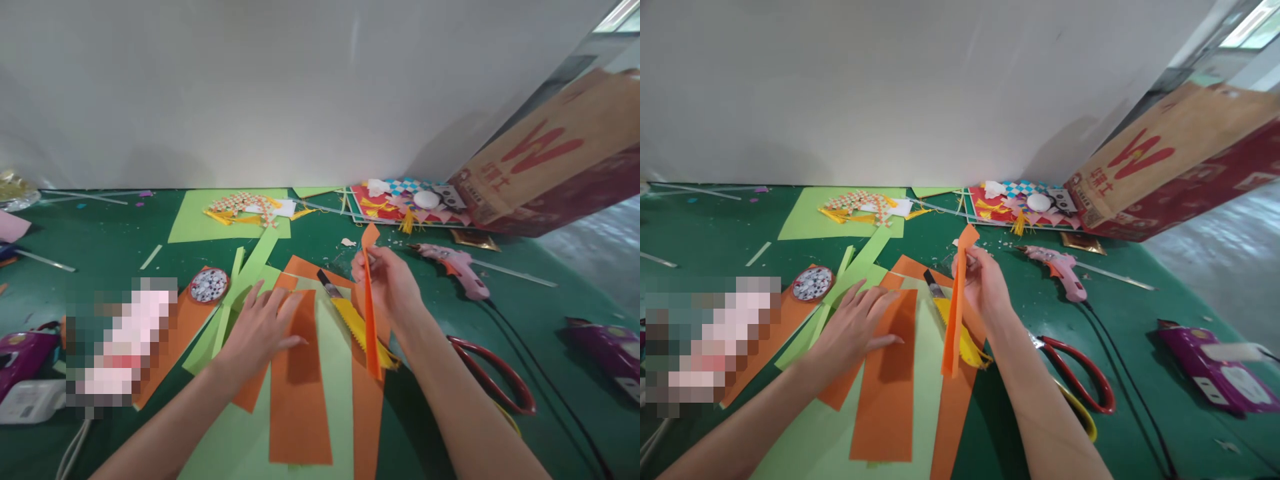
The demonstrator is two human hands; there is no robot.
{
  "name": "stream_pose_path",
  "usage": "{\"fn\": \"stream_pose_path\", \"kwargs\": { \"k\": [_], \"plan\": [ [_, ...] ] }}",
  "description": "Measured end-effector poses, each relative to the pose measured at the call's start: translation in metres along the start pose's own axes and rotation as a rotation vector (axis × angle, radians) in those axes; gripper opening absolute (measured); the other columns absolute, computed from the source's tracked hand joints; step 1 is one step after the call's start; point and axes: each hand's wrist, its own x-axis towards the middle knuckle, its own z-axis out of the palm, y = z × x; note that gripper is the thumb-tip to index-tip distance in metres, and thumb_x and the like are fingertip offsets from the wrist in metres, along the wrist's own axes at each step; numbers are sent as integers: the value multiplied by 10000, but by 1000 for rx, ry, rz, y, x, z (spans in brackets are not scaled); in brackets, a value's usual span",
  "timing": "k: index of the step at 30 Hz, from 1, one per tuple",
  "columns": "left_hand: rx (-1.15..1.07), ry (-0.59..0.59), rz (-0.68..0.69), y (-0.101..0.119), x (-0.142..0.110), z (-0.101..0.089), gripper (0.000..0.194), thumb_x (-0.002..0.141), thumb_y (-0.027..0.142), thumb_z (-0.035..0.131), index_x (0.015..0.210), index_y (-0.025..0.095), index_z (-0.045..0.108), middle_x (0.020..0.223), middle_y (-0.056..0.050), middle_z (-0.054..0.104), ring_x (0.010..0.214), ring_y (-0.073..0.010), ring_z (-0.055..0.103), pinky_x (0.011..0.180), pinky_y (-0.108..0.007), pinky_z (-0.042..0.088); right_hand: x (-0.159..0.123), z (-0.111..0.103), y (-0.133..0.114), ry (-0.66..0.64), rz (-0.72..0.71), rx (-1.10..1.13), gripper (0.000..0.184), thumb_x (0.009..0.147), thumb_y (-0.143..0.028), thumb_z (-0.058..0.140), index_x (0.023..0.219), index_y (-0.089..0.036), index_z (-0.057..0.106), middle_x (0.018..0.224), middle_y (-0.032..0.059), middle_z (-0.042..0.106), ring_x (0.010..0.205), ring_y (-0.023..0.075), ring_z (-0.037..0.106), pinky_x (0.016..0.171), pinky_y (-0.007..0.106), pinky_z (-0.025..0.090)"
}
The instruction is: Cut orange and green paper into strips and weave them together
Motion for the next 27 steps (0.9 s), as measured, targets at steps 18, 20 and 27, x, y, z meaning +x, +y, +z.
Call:
{"fn": "stream_pose_path", "kwargs": {
  "k": [18,20,27],
  "plan": [
    [-651,262,-535,-26,4,-7,254,770,104,415,892,190,621,963,-50,687,908,-180,639,784,-308,519,-10,7,8,-99,-4,-110,235,572,-215,634,561,-201,400,479,-78,401,435,61,389,407,184,356],
    [-569,266,-522,-28,3,-8,295,735,82,399,893,191,622,949,-47,689,889,-187,641,787,-331,523,-13,9,8,-125,9,-153,221,546,-215,638,580,-201,420,482,-91,396,424,55,376,408,186,356],
    [-85,297,-290,-20,0,-8,339,769,57,410,1023,162,608,1200,-135,583,1153,-281,503,965,-481,428,-13,10,21,-202,36,-273,201,506,-232,646,639,-197,500,482,-82,477,404,68,427,369,193,284]
  ]
}}
